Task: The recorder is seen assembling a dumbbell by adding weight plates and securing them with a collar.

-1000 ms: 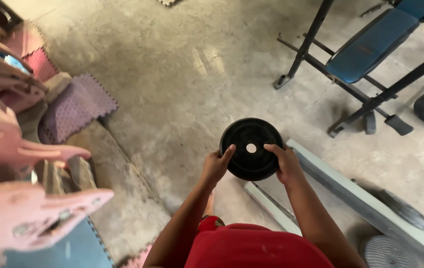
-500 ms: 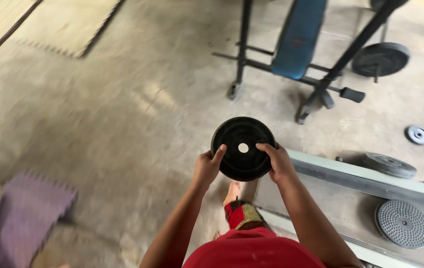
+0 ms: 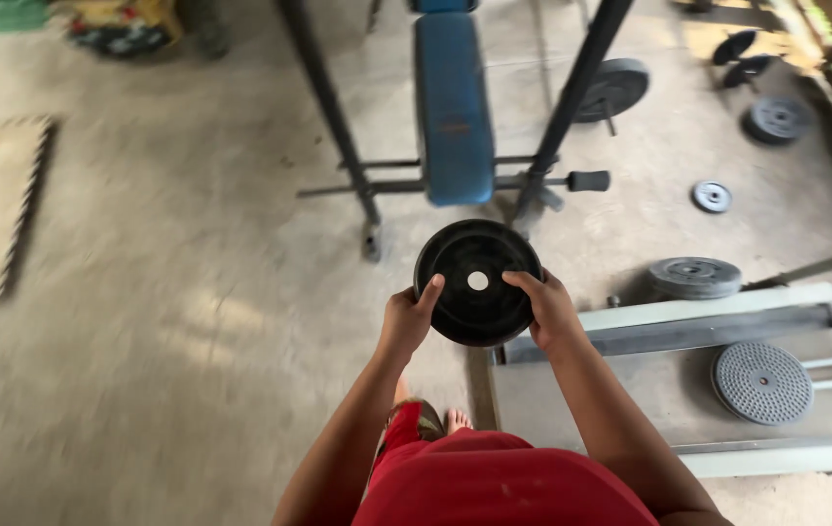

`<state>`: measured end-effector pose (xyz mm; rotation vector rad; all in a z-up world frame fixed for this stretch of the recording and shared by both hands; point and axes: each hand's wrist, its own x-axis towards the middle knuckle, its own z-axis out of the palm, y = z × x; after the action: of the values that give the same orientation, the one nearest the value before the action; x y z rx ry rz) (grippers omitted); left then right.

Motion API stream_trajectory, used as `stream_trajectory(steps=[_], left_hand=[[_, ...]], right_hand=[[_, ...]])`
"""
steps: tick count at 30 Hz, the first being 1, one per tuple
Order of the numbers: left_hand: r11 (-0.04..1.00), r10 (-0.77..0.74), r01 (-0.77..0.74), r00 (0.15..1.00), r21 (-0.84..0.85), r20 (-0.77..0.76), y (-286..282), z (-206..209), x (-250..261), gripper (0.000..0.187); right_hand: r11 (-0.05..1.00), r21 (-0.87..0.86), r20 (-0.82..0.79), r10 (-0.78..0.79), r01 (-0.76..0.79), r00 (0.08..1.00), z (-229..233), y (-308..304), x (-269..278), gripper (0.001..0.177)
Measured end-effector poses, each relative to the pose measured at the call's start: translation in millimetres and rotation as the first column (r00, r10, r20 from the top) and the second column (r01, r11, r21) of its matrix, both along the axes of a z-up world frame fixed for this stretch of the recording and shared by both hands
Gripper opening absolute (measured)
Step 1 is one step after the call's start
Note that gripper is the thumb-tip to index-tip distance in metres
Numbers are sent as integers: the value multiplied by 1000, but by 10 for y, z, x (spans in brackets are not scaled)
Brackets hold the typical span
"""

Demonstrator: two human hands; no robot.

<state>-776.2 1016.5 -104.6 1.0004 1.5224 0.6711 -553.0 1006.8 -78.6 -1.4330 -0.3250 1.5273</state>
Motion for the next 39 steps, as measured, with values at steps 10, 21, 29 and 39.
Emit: stream_trajectory(steps=[10,21,29,39], left_hand=[[879,-471,474,880,57,-57,2274,-282,983,81],[656,-751,737,659,160,45,3339,-562,2853,80],[614,-786,766,615,190,57,4234,-674,5166,81],[668,-736,736,633,108,240,5235,-666,7399,76]], right_hand=[[895,112,20,-437,433,899,-373,1262,782,45],[686,129,31,-725,716,689,-656,1677,2166,36],[610,100,40,-792,786,609,-730,2502,4329,38],[617,147,84,-787,773,611,-255,3539,6406,42]])
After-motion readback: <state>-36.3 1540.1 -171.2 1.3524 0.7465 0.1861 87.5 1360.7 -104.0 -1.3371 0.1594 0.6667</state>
